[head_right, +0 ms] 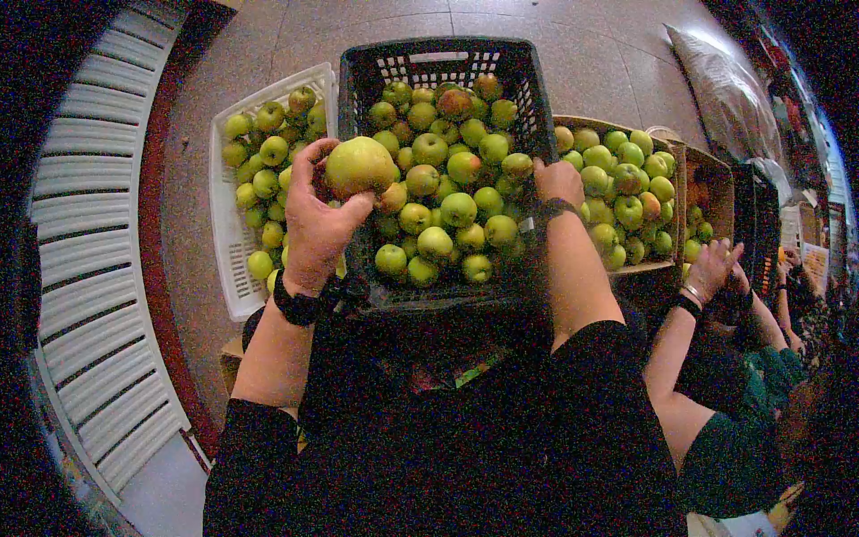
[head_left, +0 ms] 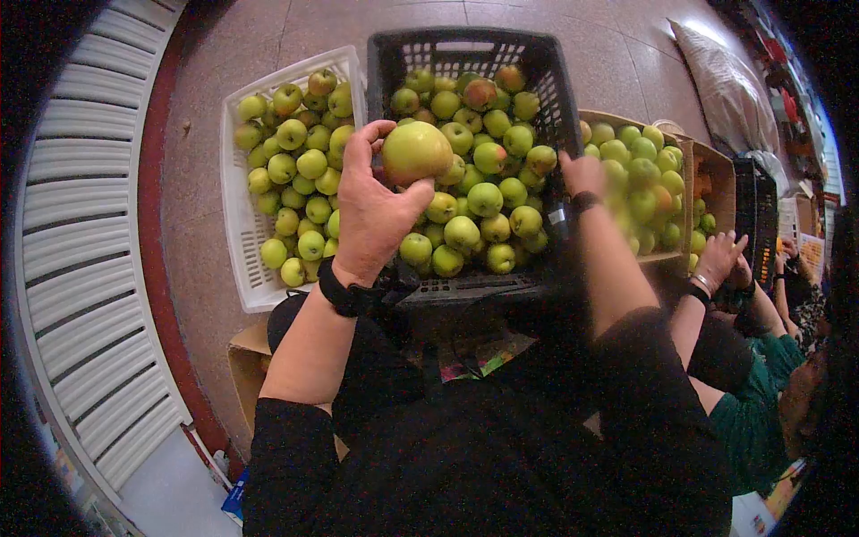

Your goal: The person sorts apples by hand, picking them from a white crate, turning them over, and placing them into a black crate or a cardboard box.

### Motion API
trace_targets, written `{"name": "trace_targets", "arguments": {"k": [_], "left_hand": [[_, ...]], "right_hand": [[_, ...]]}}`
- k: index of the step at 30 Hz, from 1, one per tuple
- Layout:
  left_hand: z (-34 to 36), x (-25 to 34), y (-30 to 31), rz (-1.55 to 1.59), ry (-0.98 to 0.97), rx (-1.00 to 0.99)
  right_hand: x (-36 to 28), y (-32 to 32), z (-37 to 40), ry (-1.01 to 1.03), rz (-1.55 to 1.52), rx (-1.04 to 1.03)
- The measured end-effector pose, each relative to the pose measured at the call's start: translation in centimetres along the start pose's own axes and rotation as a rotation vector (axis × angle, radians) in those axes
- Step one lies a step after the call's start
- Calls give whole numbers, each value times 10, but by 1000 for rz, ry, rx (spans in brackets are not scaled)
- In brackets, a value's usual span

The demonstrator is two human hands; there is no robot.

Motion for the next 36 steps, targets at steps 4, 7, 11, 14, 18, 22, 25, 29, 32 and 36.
{"name": "trace_targets", "arguments": {"k": [4,7,11,14,18,22,25,29,32,36], "left_hand": [[-1,-4,1,-12,17,9],[-1,-3,1,-8,42,7],[-4,-15,1,203,208,-12],[-5,-28,-2,583,492,-76],[-5,-34,-5,897,802,-212],[-4,-41,-5,989,919,-270],[-3,-42,-4,1018,923,-278],[-2,-39,-6,1042,924,-271],[-3,-38,-7,1117,981,-339],[-1,-29,-7,1048,949,-350]], "right_hand": [[-2,3,1,18,1,11],[-2,5,3,68,-14,84],[-1,3,2,81,-34,115],[-3,5,4,65,-20,29],[1,0,2,82,-71,95],[-3,5,5,44,-26,51],[1,-5,-3,66,-1,78],[1,-4,-1,62,-18,92],[0,-1,1,55,-27,87],[-3,6,6,100,-82,32]]}}
Point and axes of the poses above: each hand's wrist, its own z-axis away from the middle knuckle, its own y-axis out of the back of the hand, x = y × z, the point moved 4 cm from there along -z, towards the middle knuckle, and after that the axes turned 12 degrees about x, right-handed, at the moved point
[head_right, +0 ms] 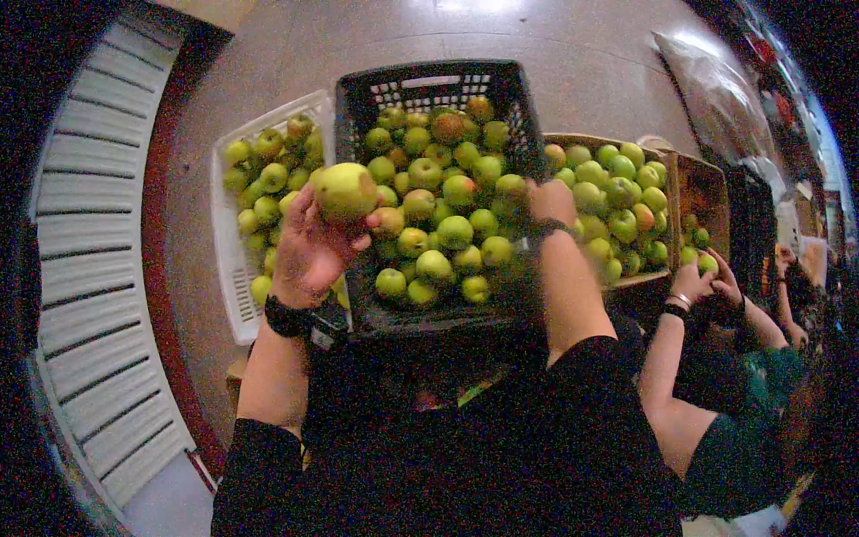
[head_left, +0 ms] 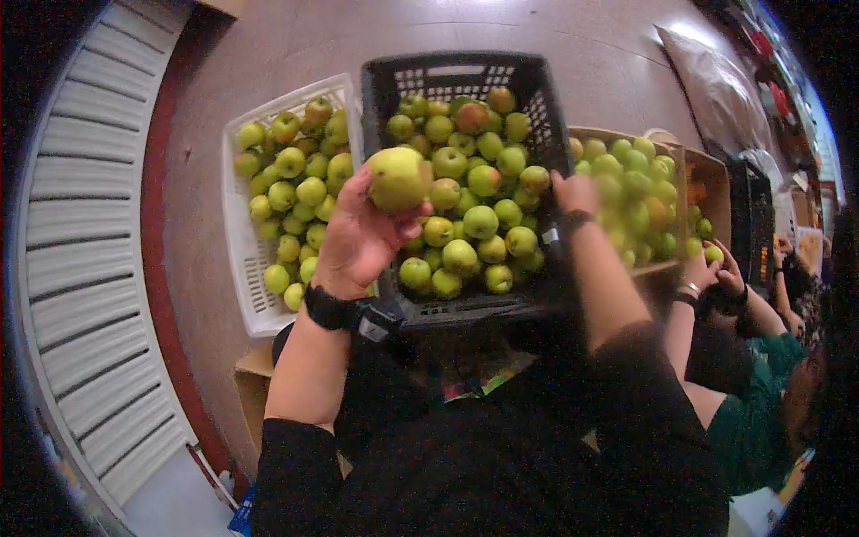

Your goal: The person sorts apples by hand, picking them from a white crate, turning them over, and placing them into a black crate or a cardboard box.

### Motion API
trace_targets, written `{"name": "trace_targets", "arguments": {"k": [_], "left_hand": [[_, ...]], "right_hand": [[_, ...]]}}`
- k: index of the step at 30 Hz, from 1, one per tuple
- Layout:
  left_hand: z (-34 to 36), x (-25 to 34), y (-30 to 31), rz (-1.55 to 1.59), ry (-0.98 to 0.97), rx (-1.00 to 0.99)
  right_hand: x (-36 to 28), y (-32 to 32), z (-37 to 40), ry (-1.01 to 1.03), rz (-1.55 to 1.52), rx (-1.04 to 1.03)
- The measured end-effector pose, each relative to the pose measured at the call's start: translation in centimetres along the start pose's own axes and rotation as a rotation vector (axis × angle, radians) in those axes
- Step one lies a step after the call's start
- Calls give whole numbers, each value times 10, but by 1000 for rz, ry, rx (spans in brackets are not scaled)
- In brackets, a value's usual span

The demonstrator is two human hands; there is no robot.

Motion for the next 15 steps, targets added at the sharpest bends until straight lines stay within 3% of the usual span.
{"name": "trace_targets", "arguments": {"k": [3,6,10,15], "left_hand": [[0,-1,-2,53,78,18],[1,0,-2,182,145,-100],[2,-1,-7,210,116,-188],[2,0,-13,293,88,-119]], "right_hand": [[-1,7,3,-61,37,67],[0,7,2,-65,31,58],[1,-2,-1,-3,39,55],[7,-10,-5,-20,48,36]]}}
Point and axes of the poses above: each hand's wrist, its own z-axis away from the middle knuckle, its own y-axis out of the back of the hand, x = y × z, the point moved 4 cm from there along -z, towards the middle knuckle, and after that the axes turned 12 degrees about x, right-handed, at the moved point
